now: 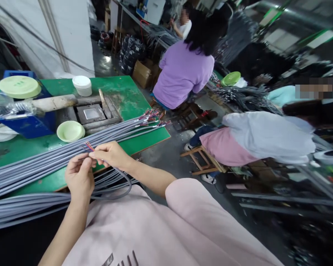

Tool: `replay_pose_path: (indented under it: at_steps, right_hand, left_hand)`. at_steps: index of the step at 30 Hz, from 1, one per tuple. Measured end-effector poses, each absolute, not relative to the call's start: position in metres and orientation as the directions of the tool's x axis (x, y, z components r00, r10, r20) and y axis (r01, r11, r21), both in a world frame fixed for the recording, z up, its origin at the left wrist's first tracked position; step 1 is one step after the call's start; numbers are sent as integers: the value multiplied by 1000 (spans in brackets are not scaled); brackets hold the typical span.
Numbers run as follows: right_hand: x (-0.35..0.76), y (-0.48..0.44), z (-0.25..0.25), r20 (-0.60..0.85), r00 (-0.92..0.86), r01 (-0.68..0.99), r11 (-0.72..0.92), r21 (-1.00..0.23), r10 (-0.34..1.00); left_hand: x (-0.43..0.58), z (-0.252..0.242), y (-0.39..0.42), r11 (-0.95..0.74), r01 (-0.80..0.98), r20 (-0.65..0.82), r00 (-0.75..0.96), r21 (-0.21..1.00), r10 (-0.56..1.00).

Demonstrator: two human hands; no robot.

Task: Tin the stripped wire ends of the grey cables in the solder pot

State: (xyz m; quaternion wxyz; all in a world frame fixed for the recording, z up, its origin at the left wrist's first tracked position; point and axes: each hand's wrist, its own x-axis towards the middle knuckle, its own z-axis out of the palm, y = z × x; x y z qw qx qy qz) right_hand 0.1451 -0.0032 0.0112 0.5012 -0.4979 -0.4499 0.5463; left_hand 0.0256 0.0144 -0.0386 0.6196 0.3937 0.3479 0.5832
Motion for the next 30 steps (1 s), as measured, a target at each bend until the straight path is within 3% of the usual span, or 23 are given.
replay_pose_path:
  at_steps: [5, 9, 12, 15, 17, 20, 22, 24, 26, 30]
  right_hand:
    - [148, -11, 6, -87, 11, -141, -84, -986, 996]
    - [154, -25, 6, -112, -33, -133, -116, -984, 993]
    - [158, -39, 4, -98, -65, -132, -106, -986, 993]
    - [161, -49, 1, -72, -44, -175, -79, -981, 996]
    - [161, -52, -1, -65, -4, -202, -65, -977, 998]
    - [158, -54, -1, -71, 60, -212, -57, -976, 996]
    - [156, -54, -1, -87, 62, -202, -73, -977, 994]
    - [157, -54, -2, -102, 29, -181, -95, -979, 994]
    - [164, -52, -2, -90, -32, -98, -92, -991, 995]
    - [187, -47, 2, 52, -23, 219, 56, -974, 998]
  left_hand:
    - [36, -34, 8, -35, -426, 70, 69, 904, 995]
    - [33, -30, 9, -182, -326, 163, -86, 927, 983]
    - [26, -30, 10, -429, -54, 412, -193, 901, 890]
    - [22, -33, 8, -610, 98, 617, -63, 786, 785]
    - [25, -34, 5, -567, 12, 567, -71, 823, 821]
    - [32, -33, 0, -255, -240, 240, -90, 937, 967]
    - [36, -31, -3, 13, -367, 33, 119, 930, 992]
    - [38, -30, -6, 217, -394, -72, 351, 893, 934]
    - [37, -31, -7, 292, -401, -104, 429, 868, 897]
    - [33, -39, -7, 225, -306, -71, 443, 925, 894]
